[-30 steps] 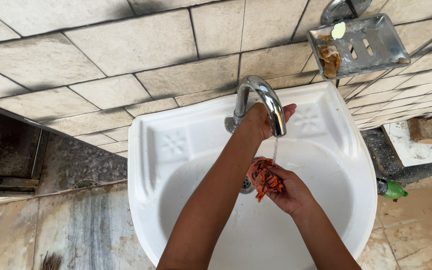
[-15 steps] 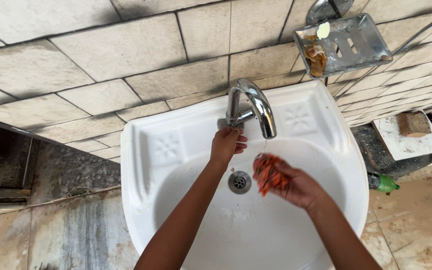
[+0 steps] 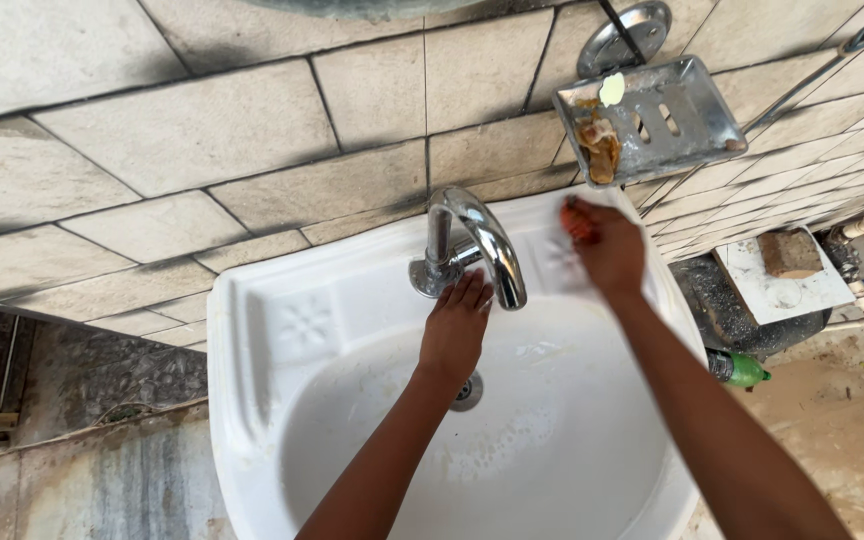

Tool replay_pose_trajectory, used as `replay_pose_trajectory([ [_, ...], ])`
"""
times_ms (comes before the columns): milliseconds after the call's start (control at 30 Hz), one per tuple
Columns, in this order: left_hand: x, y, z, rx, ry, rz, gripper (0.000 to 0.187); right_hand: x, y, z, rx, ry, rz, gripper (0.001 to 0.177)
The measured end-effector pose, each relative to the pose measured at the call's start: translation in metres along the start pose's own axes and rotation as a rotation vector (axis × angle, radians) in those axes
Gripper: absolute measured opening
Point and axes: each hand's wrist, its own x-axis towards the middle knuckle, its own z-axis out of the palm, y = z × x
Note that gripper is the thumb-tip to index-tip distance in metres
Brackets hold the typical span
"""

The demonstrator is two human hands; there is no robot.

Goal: The person scrubs the white ceramic sink basin and surrounding counter with an orange cloth, then wipes the chrome faucet and the metal soap dish. The person repeatedly rinses the cloth under running water and continues wiping the sink surfaces.

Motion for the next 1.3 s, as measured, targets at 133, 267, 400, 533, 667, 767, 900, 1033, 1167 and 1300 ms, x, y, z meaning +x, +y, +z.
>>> replay_pose_trajectory([
  [133, 0.008, 0.001, 0.016, -0.003, -0.045, -0.062, 0.034, -0.052, -0.032, 0.017, -0.301, -0.122, 0.073, 0.038],
  [267, 0.019, 0.005, 0.015, -0.055, -0.066, -0.089, 0.034, -0.082, -0.024, -0.023, -0.330, -0.005, -0.492, 0.055],
  [400, 0.025, 0.005, 0.008, -0.109, -0.084, -0.107, 0.035, -0.053, -0.037, -0.010, -0.312, 0.131, -0.309, 0.045],
  [533, 0.024, 0.003, 0.006, -0.035, -0.064, -0.065, 0.032, -0.078, -0.063, 0.008, -0.255, -0.087, -0.191, 0.045],
  [667, 0.016, 0.001, 0.006, -0.096, -0.037, -0.055, 0.029, -0.091, -0.046, -0.021, -0.216, -0.045, -0.428, 0.044],
  [767, 0.020, -0.002, 0.008, -0.032, -0.004, -0.052, 0.029, -0.061, -0.042, -0.015, -0.259, 0.060, -0.296, 0.048],
  [900, 0.013, 0.002, 0.011, -0.044, 0.005, -0.077, 0.032, -0.065, -0.074, 0.025, -0.325, 0.002, -0.086, 0.054],
  [1033, 0.018, 0.005, 0.011, -0.055, 0.012, -0.090, 0.032, -0.097, -0.064, -0.004, -0.170, -0.023, -0.400, 0.054],
  [1167, 0.020, 0.007, 0.010, -0.124, 0.023, -0.139, 0.027, -0.063, -0.044, -0.020, -0.212, -0.033, -0.227, 0.045],
  [1300, 0.015, 0.013, 0.008, -0.096, 0.079, -0.132, 0.035, -0.065, -0.079, 0.009, -0.107, -0.025, -0.090, 0.045],
])
